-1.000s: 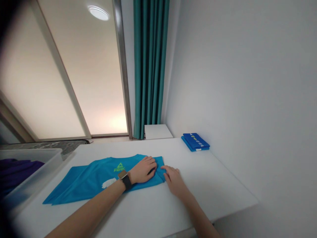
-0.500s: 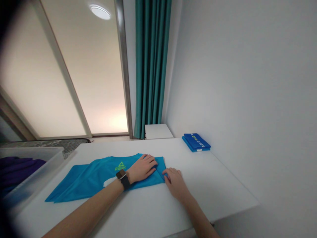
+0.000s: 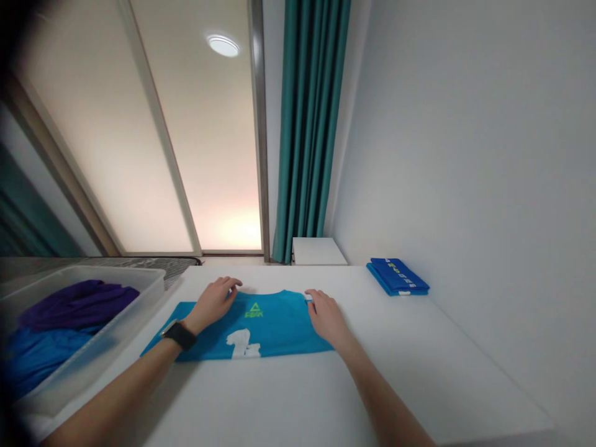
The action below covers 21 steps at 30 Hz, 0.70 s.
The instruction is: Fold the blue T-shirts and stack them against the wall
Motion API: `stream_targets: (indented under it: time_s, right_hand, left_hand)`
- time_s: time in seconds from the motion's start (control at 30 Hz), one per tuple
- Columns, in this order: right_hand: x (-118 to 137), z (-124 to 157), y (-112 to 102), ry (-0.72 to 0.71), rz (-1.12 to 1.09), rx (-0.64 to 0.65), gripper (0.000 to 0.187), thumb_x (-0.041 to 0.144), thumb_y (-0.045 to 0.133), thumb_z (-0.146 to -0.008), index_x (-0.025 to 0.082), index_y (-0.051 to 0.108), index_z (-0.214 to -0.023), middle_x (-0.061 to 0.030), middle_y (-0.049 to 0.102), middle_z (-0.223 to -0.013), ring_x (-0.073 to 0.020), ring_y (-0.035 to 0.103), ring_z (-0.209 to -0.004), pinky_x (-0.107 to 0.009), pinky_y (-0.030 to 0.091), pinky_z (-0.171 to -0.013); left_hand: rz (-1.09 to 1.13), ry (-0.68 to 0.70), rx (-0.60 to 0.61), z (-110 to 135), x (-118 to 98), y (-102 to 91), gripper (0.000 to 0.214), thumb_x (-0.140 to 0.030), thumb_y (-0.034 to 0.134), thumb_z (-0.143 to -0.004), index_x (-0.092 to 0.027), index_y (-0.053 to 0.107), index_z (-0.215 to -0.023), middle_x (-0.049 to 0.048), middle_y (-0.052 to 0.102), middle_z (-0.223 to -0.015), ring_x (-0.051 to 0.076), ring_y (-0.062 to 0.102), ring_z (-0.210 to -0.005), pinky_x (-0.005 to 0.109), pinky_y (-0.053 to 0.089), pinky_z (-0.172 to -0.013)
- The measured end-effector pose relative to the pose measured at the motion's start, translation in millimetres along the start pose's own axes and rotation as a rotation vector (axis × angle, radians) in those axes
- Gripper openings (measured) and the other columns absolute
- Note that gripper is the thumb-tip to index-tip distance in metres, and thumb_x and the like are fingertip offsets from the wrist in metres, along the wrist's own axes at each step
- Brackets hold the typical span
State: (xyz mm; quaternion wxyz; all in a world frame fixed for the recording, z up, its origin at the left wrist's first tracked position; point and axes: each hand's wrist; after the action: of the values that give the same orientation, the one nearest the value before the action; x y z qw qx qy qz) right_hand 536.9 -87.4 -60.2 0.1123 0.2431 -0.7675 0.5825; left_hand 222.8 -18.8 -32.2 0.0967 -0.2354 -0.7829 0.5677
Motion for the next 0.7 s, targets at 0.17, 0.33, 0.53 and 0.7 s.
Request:
stream_targets:
  time_s: [0.17, 0.33, 0.53, 0.7]
  right_hand:
    - [10, -29, 24, 0.09, 0.134, 0.063, 0.033, 0.022, 0.04, -0.095, 0.019, 0.056, -0.124, -0.0114, 0.063, -0.116, -0.0211, 0.062, -0.101, -0.032, 0.044, -0.087]
    - [13, -34, 39, 0.16, 0.214, 0.069, 0.031, 0.029, 0.038, -0.097, 0.019, 0.056, -0.121, -0.0171, 0.062, -0.117, -0.0272, 0.065, -0.095, -0.036, 0.046, -0.078]
    - [13, -30, 47, 0.103, 0.335, 0.034, 0.031, 0.027, 0.038, -0.098, 0.021, 0.055, -0.123, -0.0154, 0.069, -0.109, -0.027, 0.067, -0.092, -0.037, 0.043, -0.082]
    - [8, -28, 49, 0.013, 0.248, 0.019, 0.037, 0.022, 0.038, -0.096, 0.019, 0.053, -0.13, -0.0156, 0.068, -0.114, -0.0274, 0.063, -0.103, -0.04, 0.041, -0.09]
  left_hand:
    - [-0.084, -0.176, -0.004, 22, 43, -3.3, 0.026, -0.021, 0.039, -0.094, -0.019, 0.062, -0.105, 0.009, 0.068, -0.104, 0.027, 0.059, -0.101, 0.039, 0.041, -0.083]
    - [-0.055, -0.207, 0.033, 33, 54, -0.2, 0.027, -0.031, 0.04, -0.095, -0.019, 0.062, -0.106, 0.0086, 0.068, -0.099, 0.027, 0.061, -0.098, 0.038, 0.042, -0.082]
    - [-0.04, -0.209, 0.055, 38, 57, 0.2, 0.03, -0.035, 0.042, -0.093, -0.019, 0.061, -0.111, 0.0091, 0.068, -0.102, 0.027, 0.061, -0.101, 0.039, 0.042, -0.086]
    - [0.14, -0.316, 0.05, 36, 57, 4.1, 0.034, -0.035, 0.043, -0.091, -0.021, 0.058, -0.118, 0.004, 0.068, -0.093, 0.023, 0.064, -0.091, 0.036, 0.043, -0.084]
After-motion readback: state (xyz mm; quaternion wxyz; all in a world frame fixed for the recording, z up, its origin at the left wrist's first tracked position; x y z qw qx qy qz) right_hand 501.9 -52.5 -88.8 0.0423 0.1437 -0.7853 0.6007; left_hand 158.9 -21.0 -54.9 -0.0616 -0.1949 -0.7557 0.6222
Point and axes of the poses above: each hand's wrist, its own z-axis away from the middle knuckle, its own y-axis out of the palm, x = y × z
